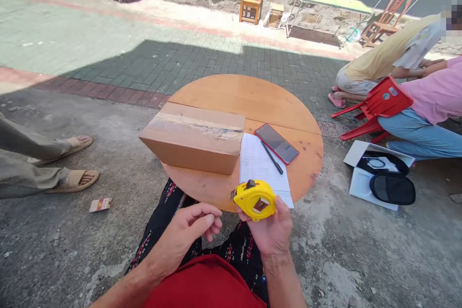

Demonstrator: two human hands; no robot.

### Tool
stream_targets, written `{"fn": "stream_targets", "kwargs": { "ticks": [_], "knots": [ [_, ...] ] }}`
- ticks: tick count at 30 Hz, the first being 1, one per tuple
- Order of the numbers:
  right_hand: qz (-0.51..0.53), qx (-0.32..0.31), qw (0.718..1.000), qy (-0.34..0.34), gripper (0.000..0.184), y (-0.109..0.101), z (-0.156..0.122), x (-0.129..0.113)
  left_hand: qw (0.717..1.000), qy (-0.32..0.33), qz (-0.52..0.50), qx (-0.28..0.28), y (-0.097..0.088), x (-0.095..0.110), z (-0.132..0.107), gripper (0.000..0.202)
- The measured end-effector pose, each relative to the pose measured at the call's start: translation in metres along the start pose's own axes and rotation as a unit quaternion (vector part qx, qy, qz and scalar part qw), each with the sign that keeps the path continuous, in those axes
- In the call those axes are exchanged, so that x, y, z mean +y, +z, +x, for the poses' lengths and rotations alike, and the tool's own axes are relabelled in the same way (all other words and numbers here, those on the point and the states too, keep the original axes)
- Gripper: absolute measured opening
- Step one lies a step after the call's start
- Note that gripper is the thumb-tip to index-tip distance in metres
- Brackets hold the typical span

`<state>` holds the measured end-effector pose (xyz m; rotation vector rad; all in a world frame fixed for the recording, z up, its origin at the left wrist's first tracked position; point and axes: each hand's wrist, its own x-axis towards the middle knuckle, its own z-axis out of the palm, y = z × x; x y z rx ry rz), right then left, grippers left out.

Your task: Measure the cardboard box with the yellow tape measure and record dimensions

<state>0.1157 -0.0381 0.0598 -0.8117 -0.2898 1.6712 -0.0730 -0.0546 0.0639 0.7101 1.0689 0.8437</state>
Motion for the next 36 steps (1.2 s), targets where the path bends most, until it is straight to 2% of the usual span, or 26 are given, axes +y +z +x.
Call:
{"fn": "stream_targets", "kwargs": {
  "ticks": [4,9,15,20,22,25,31,33,36],
  "knots": [
    [0.001,-0.011,1.000,0.004,0.046,-0.005,-0.003,0.001,0.998,-0.021,-0.049,-0.032,0.009,0.005,0.001,0.039],
    [-0.057,-0.056,0.997,0.023,0.063,-0.004,-0.003,-0.001,0.994,-0.037,-0.089,-0.058,0.008,0.001,-0.001,0.042],
    [-0.138,-0.145,0.979,0.036,0.056,-0.005,-0.004,0.003,0.992,-0.066,-0.093,-0.057,0.003,-0.006,0.001,0.043],
    [-0.188,-0.171,0.967,0.022,0.057,-0.005,-0.007,0.003,0.952,-0.145,-0.241,-0.118,-0.002,-0.015,0.001,0.044],
    [-0.188,-0.160,0.969,0.015,0.057,-0.008,-0.009,0.000,0.948,-0.130,-0.266,-0.120,-0.007,-0.012,0.001,0.043],
    [-0.179,-0.132,0.975,0.002,0.057,-0.020,-0.012,-0.007,0.955,-0.087,-0.262,-0.111,-0.021,-0.001,-0.001,0.042],
    [-0.145,-0.071,0.987,-0.015,0.068,-0.048,-0.013,-0.026,0.973,-0.015,-0.227,-0.047,-0.054,0.028,-0.003,0.040],
    [-0.153,-0.069,0.986,-0.025,0.072,-0.048,-0.013,-0.032,0.980,-0.001,-0.195,-0.036,-0.060,0.038,-0.004,0.040],
    [-0.183,-0.059,0.980,-0.054,0.070,-0.034,-0.012,-0.040,0.989,0.016,-0.147,-0.024,-0.065,0.055,-0.007,0.041]
  ]
}}
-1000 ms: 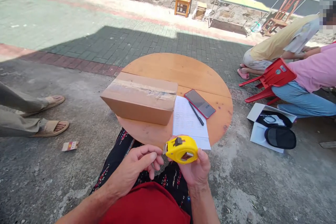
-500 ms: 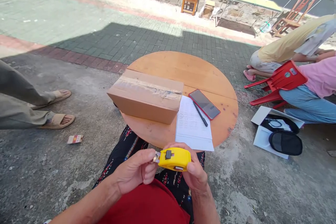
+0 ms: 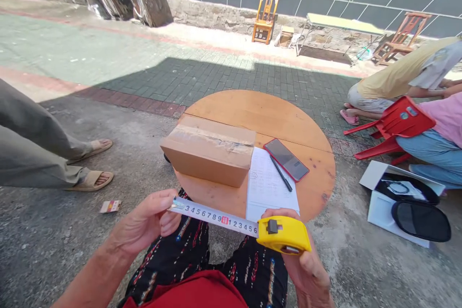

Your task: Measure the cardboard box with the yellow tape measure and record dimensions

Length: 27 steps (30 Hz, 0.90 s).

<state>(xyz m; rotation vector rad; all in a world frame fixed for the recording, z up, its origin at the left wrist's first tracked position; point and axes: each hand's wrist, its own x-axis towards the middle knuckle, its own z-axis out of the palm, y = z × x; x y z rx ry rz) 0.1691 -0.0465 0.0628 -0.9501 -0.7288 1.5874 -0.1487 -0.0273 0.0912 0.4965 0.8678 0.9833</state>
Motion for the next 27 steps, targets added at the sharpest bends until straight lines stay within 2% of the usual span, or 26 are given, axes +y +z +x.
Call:
{"fn": "stream_targets", "kwargs": {
  "ticks": [5,10,13,16,20,27],
  "knots": [
    [-0.043,0.024,0.998,-0.044,0.065,0.011,0.018,-0.023,0.989,0.080,0.110,0.050,-0.003,0.039,-0.001,0.037],
    [-0.059,0.018,0.992,-0.107,0.061,0.012,0.061,-0.041,0.965,0.138,0.195,0.110,-0.012,0.087,0.009,0.035],
    [-0.055,0.037,0.990,-0.126,0.055,0.033,0.091,-0.054,0.944,0.166,0.256,0.130,-0.014,0.116,0.024,0.034],
    [-0.060,0.027,0.989,-0.133,0.050,0.059,0.118,-0.068,0.928,0.171,0.299,0.142,-0.014,0.140,0.044,0.034],
    [-0.070,0.006,0.985,-0.155,0.045,0.070,0.147,-0.079,0.920,0.152,0.332,0.141,-0.018,0.154,0.072,0.032],
    [-0.087,0.018,0.988,-0.123,0.032,0.044,0.174,-0.067,0.892,0.116,0.413,0.147,-0.032,0.158,0.107,0.028]
  ]
}}
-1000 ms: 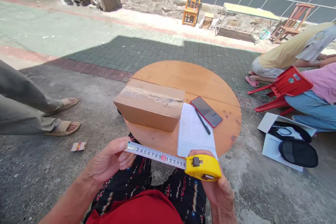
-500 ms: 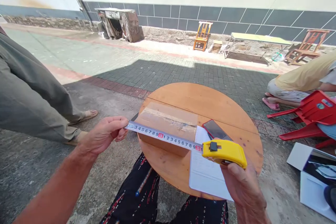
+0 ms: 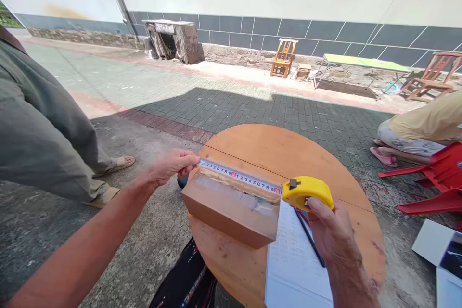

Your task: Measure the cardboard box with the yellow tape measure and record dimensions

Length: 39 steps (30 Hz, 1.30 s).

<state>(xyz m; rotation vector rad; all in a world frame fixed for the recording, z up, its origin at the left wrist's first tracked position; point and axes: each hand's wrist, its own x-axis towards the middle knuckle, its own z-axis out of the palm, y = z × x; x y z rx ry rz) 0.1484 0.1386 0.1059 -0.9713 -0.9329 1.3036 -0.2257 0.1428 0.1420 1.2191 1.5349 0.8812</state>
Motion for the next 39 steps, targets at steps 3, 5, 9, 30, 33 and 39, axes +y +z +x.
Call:
{"fn": "stream_targets", "kwargs": {
  "ticks": [3,5,9,30,33,39],
  "knots": [
    [-0.005,0.007,1.000,-0.003,0.029,-0.005,0.000,0.009,0.999,0.005,0.041,-0.012,0.001,-0.005,0.008,0.028],
    [-0.006,0.007,1.000,0.000,0.031,-0.006,-0.002,0.011,0.998,0.009,0.064,-0.020,0.002,-0.008,0.010,0.027],
    [-0.017,-0.002,1.000,0.006,0.036,-0.003,-0.004,0.008,0.991,0.019,0.130,-0.025,0.004,-0.012,0.011,0.028],
    [-0.043,-0.029,0.998,0.019,0.043,-0.012,-0.014,0.006,1.000,-0.009,-0.004,-0.016,0.014,-0.033,0.009,0.040],
    [-0.053,-0.033,0.998,0.023,0.048,-0.014,-0.013,0.007,1.000,-0.003,-0.009,-0.014,0.015,-0.032,0.008,0.038],
    [-0.056,-0.042,0.998,-0.007,0.045,-0.015,-0.012,0.008,1.000,0.010,-0.022,-0.013,0.018,-0.032,0.008,0.037]
  ]
}}
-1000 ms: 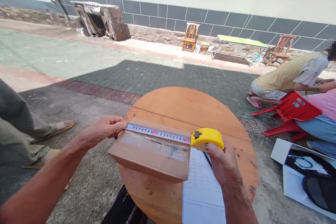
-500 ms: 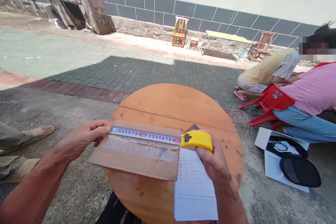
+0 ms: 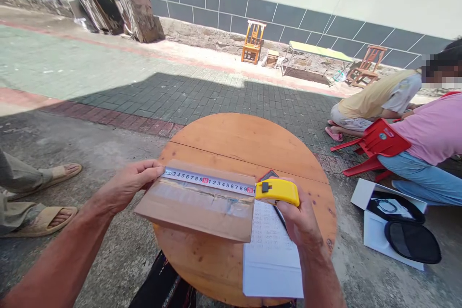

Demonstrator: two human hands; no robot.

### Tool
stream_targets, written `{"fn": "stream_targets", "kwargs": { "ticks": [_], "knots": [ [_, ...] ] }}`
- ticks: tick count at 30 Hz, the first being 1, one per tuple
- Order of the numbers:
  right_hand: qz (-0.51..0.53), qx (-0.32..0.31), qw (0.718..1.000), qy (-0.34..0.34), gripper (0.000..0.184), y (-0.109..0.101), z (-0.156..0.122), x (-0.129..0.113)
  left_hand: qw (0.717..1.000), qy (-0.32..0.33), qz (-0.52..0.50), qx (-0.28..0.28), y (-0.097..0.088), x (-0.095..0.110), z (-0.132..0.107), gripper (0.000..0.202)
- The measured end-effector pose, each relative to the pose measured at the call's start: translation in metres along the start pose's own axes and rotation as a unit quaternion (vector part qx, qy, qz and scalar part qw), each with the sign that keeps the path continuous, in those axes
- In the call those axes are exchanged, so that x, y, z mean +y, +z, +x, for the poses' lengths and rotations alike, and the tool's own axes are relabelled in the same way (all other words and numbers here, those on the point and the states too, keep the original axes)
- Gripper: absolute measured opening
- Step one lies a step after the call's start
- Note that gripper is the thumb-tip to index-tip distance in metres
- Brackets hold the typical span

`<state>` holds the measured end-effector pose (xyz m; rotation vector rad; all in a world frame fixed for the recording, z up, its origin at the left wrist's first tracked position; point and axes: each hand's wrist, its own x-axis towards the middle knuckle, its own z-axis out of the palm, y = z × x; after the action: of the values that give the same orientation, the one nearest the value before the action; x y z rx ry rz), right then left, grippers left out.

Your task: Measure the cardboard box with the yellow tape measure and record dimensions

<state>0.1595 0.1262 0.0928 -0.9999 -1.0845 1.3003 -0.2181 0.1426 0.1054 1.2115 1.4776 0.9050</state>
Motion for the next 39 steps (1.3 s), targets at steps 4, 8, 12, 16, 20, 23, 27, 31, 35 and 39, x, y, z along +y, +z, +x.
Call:
{"fn": "stream_targets", "kwargs": {
  "ticks": [4,8,12,16,20,23,27,31,35,39],
  "knots": [
    [-0.013,0.002,1.000,0.001,0.044,0.000,0.000,-0.001,1.000,-0.004,-0.003,-0.001,0.000,0.000,-0.001,0.037],
    [-0.019,-0.002,1.000,0.022,0.051,0.005,-0.001,-0.006,1.000,-0.003,0.000,0.001,0.000,0.000,-0.001,0.037],
    [-0.019,0.001,1.000,0.025,0.049,0.008,-0.001,-0.008,1.000,0.001,0.005,0.006,0.000,0.001,-0.001,0.037],
    [-0.013,0.004,1.000,0.021,0.046,0.006,-0.001,-0.007,1.000,0.003,0.010,0.015,0.000,0.003,0.000,0.035],
    [-0.013,0.003,1.000,0.003,0.042,0.008,-0.001,-0.009,1.000,-0.001,-0.011,0.026,0.001,0.001,0.004,0.035],
    [-0.018,-0.001,1.000,-0.023,0.041,0.013,-0.002,-0.013,0.999,0.000,-0.034,0.036,0.003,-0.001,0.007,0.035],
    [-0.017,0.013,0.999,-0.037,0.043,0.019,-0.004,-0.021,0.996,0.014,-0.066,0.051,0.000,0.004,0.005,0.032],
    [-0.031,0.044,0.997,-0.063,0.047,0.021,-0.015,-0.033,0.993,0.040,-0.087,0.066,-0.008,0.015,-0.013,0.032],
    [-0.063,0.026,0.996,-0.053,0.047,0.020,-0.029,-0.034,0.994,0.020,-0.082,0.069,-0.012,0.013,-0.038,0.035],
    [-0.081,0.015,0.995,-0.056,0.042,0.016,-0.043,-0.022,0.993,-0.002,-0.085,0.086,-0.011,0.001,-0.059,0.034]
  ]
}}
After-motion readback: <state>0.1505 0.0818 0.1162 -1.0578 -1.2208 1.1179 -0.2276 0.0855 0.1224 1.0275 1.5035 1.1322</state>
